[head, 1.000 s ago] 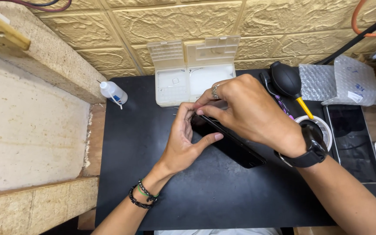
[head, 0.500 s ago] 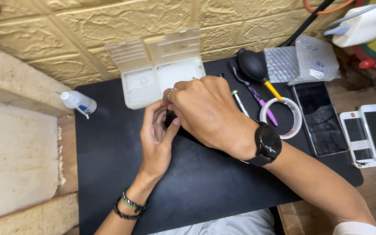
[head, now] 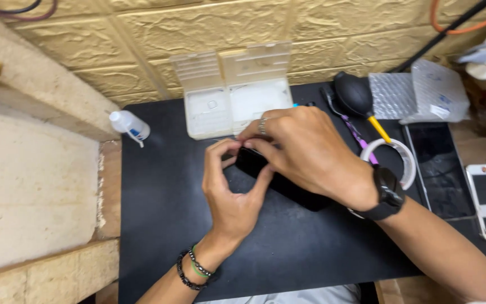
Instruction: A person uses a small tool to carefully pry or clean the edge of a smartphone screen at a repair bench.
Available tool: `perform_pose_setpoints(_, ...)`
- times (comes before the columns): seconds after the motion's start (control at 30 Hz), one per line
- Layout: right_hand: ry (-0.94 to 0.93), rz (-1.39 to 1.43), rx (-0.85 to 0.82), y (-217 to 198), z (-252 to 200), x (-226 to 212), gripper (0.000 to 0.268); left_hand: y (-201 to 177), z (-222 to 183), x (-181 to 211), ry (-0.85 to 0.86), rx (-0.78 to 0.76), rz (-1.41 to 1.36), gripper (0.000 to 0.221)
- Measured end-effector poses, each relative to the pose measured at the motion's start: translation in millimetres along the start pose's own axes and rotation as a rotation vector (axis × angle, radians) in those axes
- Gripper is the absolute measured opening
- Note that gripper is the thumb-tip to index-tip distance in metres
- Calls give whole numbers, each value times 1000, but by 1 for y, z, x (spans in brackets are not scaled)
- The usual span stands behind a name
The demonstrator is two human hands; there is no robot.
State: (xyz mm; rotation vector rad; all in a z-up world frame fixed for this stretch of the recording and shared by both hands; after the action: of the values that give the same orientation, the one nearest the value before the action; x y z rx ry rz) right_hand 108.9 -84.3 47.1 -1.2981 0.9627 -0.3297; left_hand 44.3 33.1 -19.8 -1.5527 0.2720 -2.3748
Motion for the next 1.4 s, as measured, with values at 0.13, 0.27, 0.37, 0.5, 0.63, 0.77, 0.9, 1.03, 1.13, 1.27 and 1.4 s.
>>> perform_pose_setpoints(0.13, -93, 93, -41, -3, 4, -6, 23, -1, 2, 2, -7, 15, -26, 62)
perform_pose_setpoints(0.27, -9, 142, -71, -2, 5, -8, 23, 5, 2, -2, -106, -78, -146, 59)
perform_pose_setpoints(0.37, -41, 74, -56, -4, 5, -15, 21, 8, 5, -9, -142, -99, -265, 58)
perform_pose_setpoints(0.5, -80, 55, -59, -4, 8, -18, 23, 8, 6, -12, -124, -151, -380, 56)
perform_pose_setpoints(0.63, -42, 66, -115, -7, 13, -21, 29, 9, 5, -15, -146, -192, -392, 58)
perform_pose_setpoints(0.77, -33, 86, -138, -7, 12, -22, 35, 12, 2, -20, -230, -227, -375, 57)
perform_pose_setpoints(0.9, -92, 61, -53, -4, 4, -22, 20, 10, -1, -20, -270, -188, -297, 59)
perform_pose_setpoints(1.03, -104, 26, 116, 12, -12, -16, 17, 6, -6, -10, -89, -3, -196, 58)
perform_pose_setpoints(1.13, -121, 51, 184, 16, -20, -18, 18, 2, -9, -3, -49, 39, -129, 54)
perform_pose_setpoints(1.27, -167, 59, 208, 12, -20, -28, 19, -1, -7, 1, 0, 75, -134, 47)
perform_pose_setpoints(1.4, -191, 79, 136, 14, -21, -30, 24, 2, -9, -5, -32, 68, -203, 48)
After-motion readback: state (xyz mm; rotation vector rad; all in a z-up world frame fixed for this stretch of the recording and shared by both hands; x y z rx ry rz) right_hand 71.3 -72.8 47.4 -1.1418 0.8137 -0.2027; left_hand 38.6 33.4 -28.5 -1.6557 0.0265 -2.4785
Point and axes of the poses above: each hand's wrist, its own z-axis towards the middle knuckle, its own y-axis out of the palm, x = y × z, the point moved 5 cm from there along z, towards the middle knuckle, and after that the axes turned 15 degrees about -x, right-handed, at the moved point
